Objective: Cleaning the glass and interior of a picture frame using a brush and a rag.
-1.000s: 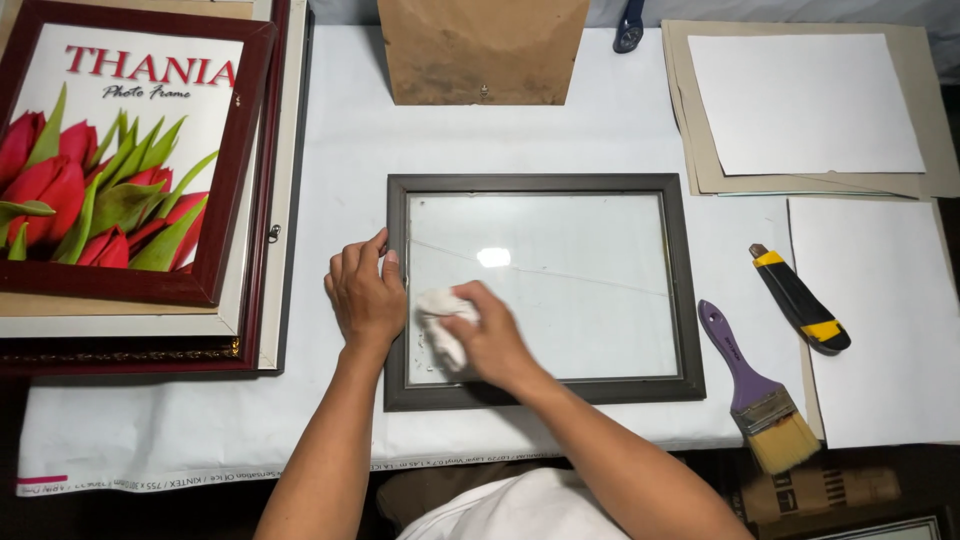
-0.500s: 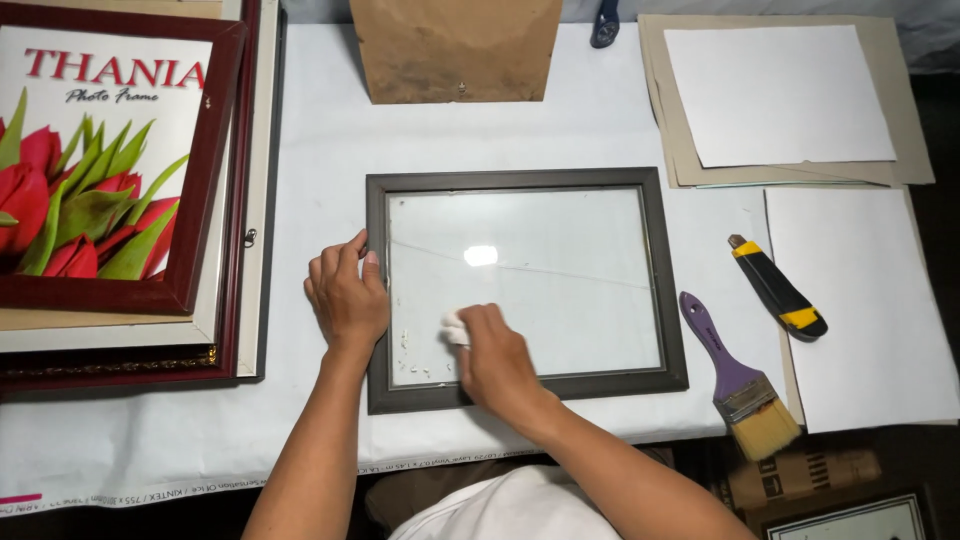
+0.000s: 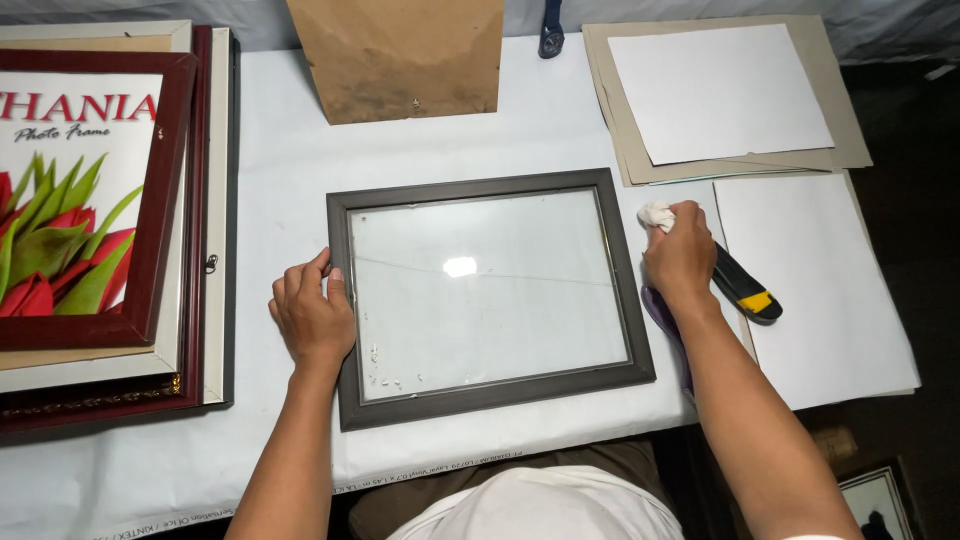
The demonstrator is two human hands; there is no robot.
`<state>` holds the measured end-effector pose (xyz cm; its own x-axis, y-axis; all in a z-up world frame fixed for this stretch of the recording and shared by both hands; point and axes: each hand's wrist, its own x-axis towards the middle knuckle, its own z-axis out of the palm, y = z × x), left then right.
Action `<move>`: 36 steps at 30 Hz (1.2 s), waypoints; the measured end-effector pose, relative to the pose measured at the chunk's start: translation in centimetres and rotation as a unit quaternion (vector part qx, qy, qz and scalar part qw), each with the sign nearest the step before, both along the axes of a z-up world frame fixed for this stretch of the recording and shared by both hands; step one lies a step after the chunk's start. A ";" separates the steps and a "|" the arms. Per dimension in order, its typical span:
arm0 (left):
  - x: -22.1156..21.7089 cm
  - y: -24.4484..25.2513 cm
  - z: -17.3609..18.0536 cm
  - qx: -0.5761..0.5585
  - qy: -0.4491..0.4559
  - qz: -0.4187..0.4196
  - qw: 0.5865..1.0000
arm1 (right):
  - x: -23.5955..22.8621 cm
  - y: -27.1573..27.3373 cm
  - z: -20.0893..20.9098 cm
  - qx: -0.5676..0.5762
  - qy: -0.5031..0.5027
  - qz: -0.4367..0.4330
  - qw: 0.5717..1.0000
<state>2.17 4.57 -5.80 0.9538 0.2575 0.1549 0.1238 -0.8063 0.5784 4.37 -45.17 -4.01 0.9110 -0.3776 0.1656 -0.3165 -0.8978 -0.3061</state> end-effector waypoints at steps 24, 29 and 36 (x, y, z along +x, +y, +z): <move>0.3 0.1 -1.1 0.000 -0.041 0.007 0.999 | -8.5 -2.1 10.5 -0.012 0.215 -0.048 0.975; 0.4 0.2 -1.0 -0.007 -0.047 0.000 0.999 | -10.9 5.1 13.0 0.047 0.403 -0.047 0.913; 0.2 0.1 -0.1 -0.017 -0.039 -0.002 0.999 | -9.8 7.0 16.4 -0.011 0.332 -0.045 0.942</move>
